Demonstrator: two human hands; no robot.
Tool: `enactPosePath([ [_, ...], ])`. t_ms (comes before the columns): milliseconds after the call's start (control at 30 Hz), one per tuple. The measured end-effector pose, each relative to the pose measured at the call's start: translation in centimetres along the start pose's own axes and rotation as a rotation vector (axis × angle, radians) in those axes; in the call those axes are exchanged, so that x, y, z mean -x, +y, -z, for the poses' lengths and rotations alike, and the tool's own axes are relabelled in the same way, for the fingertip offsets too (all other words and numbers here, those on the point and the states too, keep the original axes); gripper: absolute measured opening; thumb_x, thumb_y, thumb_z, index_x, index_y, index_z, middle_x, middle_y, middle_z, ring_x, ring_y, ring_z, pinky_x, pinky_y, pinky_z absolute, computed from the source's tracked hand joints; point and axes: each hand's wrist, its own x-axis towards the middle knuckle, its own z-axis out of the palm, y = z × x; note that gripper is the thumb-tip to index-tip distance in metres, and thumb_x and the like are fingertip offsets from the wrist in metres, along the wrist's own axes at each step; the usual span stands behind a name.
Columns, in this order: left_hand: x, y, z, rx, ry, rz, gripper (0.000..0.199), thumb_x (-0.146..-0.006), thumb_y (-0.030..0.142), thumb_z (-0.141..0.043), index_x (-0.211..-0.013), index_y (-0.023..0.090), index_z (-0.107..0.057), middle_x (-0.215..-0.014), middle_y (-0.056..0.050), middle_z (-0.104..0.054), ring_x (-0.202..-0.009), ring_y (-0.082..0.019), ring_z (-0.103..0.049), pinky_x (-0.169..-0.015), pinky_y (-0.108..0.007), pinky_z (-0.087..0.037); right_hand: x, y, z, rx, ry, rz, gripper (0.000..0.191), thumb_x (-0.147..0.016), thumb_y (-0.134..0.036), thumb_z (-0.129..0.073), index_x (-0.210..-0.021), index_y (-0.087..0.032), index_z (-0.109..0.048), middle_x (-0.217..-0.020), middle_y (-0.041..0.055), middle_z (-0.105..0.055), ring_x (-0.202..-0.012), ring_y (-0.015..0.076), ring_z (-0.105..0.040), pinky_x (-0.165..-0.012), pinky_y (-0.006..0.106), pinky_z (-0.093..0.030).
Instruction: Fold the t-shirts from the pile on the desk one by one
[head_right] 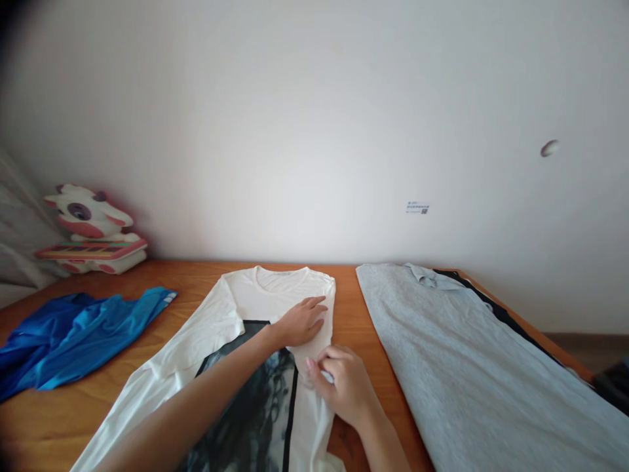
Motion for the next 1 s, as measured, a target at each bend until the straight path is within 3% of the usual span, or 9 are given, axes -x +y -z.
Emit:
enactPosePath([
  [133, 6.2, -2.3, 3.8, -0.079, -0.032, -0.024, 0.04, -0.095, 0.021, -0.048, -0.132, 0.018, -0.063, -0.158, -0.014, -0.047, -0.145, -0.032, -0.043, -0.122, -0.049, -0.033, 0.0, 0.2, 0.0, -0.059, 0.002, -0.034, 0.047, -0.103, -0.045, -0.045, -0.068, -0.023, -0.067, -0.077, 0.0006, -0.068, -0.075, 0.015, -0.065, -0.074, 0.025, -0.045],
  [300, 14.1, -8.8, 8.9, -0.173, 0.135, 0.11, 0.041, -0.1, 0.022, -0.041, -0.135, 0.018, -0.062, -0.155, -0.014, -0.051, -0.143, -0.028, -0.047, -0.121, -0.049, -0.037, 0.0, 0.8, -0.7, -0.081, 0.022, -0.057, 0.05, -0.102, -0.05, -0.045, -0.066, -0.022, -0.066, -0.07, 0.0012, -0.067, -0.067, 0.015, -0.062, -0.067, 0.025, -0.044],
  [400, 18.2, -11.8, 9.4, -0.312, 0.13, 0.207, 0.043, -0.102, 0.024, -0.037, -0.138, 0.016, -0.06, -0.155, -0.016, -0.051, -0.143, -0.029, -0.047, -0.12, -0.051, -0.038, 0.1, 1.0, -1.3, -0.066, 0.055, -0.099, 0.052, -0.101, -0.055, -0.044, -0.068, -0.023, -0.068, -0.071, 0.0031, -0.069, -0.067, 0.0165, -0.064, -0.066, 0.026, -0.044],
  [500, 20.8, -12.9, 8.3, -0.39, 0.098, 0.204, 0.048, -0.106, 0.032, -0.034, -0.15, 0.019, -0.05, -0.158, -0.015, -0.047, -0.149, -0.029, -0.04, -0.121, -0.054, -0.035, 0.0, 0.9, -1.4, -0.016, 0.058, -0.178, 0.055, -0.101, -0.058, -0.041, -0.071, -0.024, -0.071, -0.074, 0.0038, -0.074, -0.07, 0.0175, -0.068, -0.066, 0.026, -0.043],
  [567, 21.3, -12.7, 7.8, -0.418, 0.094, 0.194, 0.051, -0.107, 0.035, -0.031, -0.154, 0.021, -0.044, -0.16, -0.014, -0.045, -0.151, -0.03, -0.036, -0.12, -0.057, -0.032, -0.7, 0.5, -1.1, 0.087, 0.001, -0.243, 0.056, -0.101, -0.059, -0.039, -0.069, -0.025, -0.071, -0.075, 0.0043, -0.076, -0.07, 0.0184, -0.07, -0.065, 0.027, -0.043],
  [667, 20.5, -11.9, 8.3, -0.426, 0.065, 0.241, 0.049, -0.105, 0.035, -0.034, -0.151, 0.021, -0.047, -0.158, -0.015, -0.047, -0.148, -0.032, -0.04, -0.117, -0.059, -0.034, -3.1, -0.7, -1.0, 0.342, -0.1, -0.349, 0.054, -0.101, -0.051, -0.039, -0.067, -0.025, -0.071, -0.073, 0.0062, -0.076, -0.071, 0.0207, -0.071, -0.064, 0.028, -0.043],
  [767, 18.5, -11.0, 9.1, -0.412, 0.02, 0.325, 0.043, -0.102, 0.03, -0.04, -0.14, 0.021, -0.058, -0.15, -0.014, -0.056, -0.138, -0.031, -0.051, -0.114, -0.053, -0.04, -6.4, -1.9, -2.6, 0.487, -0.083, -0.391, 0.039, -0.099, -0.039, -0.042, -0.094, -0.022, -0.076, -0.101, 0.0098, -0.078, -0.095, 0.0225, -0.072, -0.08, 0.029, -0.047],
  [867, 16.8, -10.4, 8.5, -0.424, 0.033, 0.395, 0.044, -0.102, 0.028, -0.038, -0.141, 0.021, -0.058, -0.153, -0.016, -0.052, -0.141, -0.033, -0.047, -0.116, -0.056, -0.036, -8.8, -2.6, -5.8, 0.528, -0.031, -0.451, 0.048, -0.098, -0.041, -0.045, -0.135, -0.015, -0.062, -0.144, 0.0199, -0.059, -0.133, 0.03, -0.055, -0.104, 0.04, -0.041],
  [1000, 16.4, -10.7, 6.2, -0.457, 0.08, 0.432, 0.052, -0.106, 0.04, -0.036, -0.154, 0.02, -0.045, -0.163, -0.019, -0.038, -0.15, -0.038, -0.033, -0.118, -0.064, -0.027, -9.2, -2.5, -9.2, 0.602, -0.054, -0.532, 0.075, -0.097, -0.06, -0.042, -0.156, -0.013, -0.041, -0.163, 0.0257, -0.033, -0.152, 0.0411, -0.026, -0.116, 0.065, -0.02],
])
